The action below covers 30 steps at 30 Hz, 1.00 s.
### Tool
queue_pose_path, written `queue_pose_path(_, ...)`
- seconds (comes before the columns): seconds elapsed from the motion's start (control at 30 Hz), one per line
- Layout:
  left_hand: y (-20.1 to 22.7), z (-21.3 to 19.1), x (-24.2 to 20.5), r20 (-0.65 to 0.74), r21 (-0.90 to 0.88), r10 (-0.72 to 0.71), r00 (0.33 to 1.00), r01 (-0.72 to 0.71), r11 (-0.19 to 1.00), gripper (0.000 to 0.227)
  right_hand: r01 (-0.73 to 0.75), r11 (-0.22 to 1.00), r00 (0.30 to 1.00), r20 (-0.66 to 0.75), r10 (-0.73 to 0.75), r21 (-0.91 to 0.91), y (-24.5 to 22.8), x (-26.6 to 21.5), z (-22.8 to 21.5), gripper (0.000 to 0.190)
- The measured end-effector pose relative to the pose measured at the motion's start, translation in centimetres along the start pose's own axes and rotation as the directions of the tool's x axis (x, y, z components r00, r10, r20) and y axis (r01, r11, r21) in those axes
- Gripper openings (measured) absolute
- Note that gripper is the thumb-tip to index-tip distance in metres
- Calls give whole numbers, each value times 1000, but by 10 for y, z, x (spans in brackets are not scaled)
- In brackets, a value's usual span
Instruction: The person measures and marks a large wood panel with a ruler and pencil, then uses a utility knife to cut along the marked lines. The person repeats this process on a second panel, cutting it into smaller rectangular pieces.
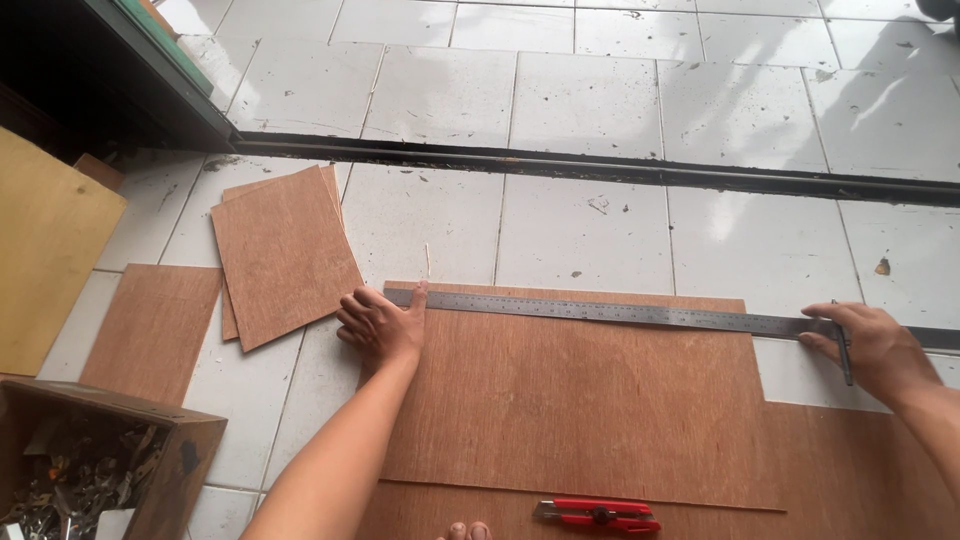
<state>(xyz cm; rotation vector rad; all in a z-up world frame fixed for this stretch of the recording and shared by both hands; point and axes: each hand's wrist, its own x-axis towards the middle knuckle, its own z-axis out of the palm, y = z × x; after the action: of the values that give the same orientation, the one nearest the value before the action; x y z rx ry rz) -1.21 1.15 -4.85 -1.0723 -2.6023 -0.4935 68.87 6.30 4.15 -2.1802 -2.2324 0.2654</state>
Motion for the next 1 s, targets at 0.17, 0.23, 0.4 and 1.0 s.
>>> queue_pose_path(0.17,-2,-10,-6,-10,-98,59,998,-60,993,90,117,992,992,53,-115,-43,11,22,-6,34)
queue_pose_path(0.23,-5,-30,-13,-36,-187,124,992,-129,974,84,71,996,991,121,-65,-47,10,33,-12,27)
queue_pose_path(0.4,-45,-97,-42,-132,-603,980,152,-797,42,92,-2,996,938,345,32,-89,-5,48,-29,18)
queue_pose_path(1.0,-51,-54,-46,10,-308,946,323,-899,310,142,15,977,994,101,-37,212,-64,21,-48,28)
